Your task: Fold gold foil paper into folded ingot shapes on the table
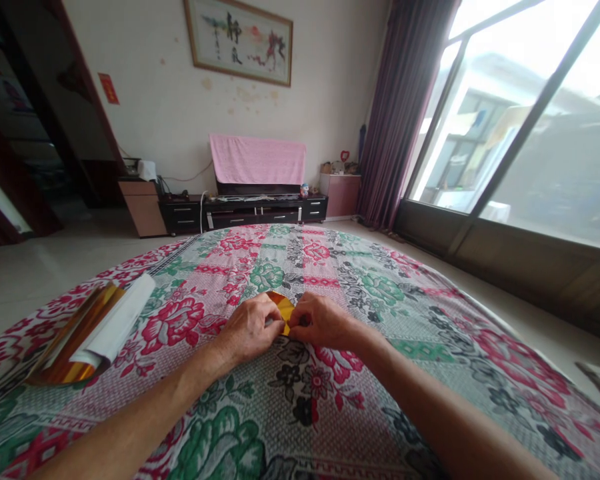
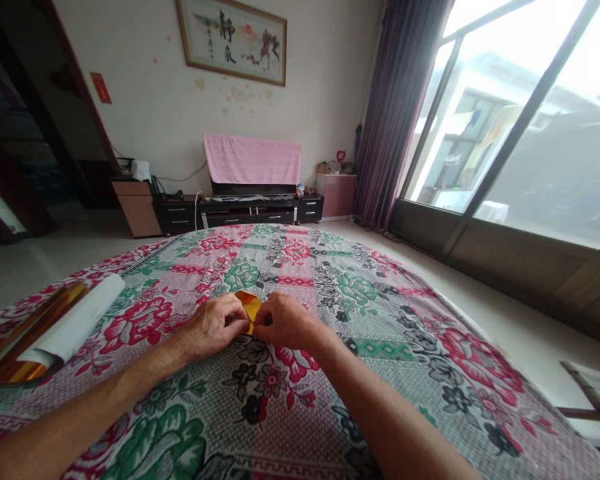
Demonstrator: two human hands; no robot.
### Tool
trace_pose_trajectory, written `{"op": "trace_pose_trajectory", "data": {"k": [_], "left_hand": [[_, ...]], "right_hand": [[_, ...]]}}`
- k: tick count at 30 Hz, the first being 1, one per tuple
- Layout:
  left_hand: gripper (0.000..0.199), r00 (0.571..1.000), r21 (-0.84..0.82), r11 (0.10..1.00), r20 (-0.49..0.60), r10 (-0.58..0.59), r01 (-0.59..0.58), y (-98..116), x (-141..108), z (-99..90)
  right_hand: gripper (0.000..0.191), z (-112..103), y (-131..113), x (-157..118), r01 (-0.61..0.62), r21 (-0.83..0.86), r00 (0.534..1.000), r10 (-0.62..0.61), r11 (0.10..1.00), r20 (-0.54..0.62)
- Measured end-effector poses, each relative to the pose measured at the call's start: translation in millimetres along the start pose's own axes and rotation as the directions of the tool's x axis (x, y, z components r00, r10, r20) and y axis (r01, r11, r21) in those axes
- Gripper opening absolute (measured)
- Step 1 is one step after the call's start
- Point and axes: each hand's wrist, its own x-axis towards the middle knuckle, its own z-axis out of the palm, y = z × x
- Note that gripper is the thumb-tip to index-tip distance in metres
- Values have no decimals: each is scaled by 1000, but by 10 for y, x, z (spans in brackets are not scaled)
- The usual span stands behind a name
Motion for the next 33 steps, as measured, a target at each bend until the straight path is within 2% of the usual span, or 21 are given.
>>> {"op": "trace_pose_trajectory", "data": {"k": [13,26,33], "left_hand": [[4,1000,-27,1000,5,1,-1,-33,-5,11],[6,999,22,999,38,-29,28,-38,-10,12],[20,996,25,998,68,-57,56,-42,-17,-26]], "right_hand": [[9,-6,-18,-12,-11,0,1000,11,1000,-7],[10,-6,-22,-31,6,7,1000,-6,1000,-9],[14,-23,-32,-24,42,20,999,-42,999,2]]}}
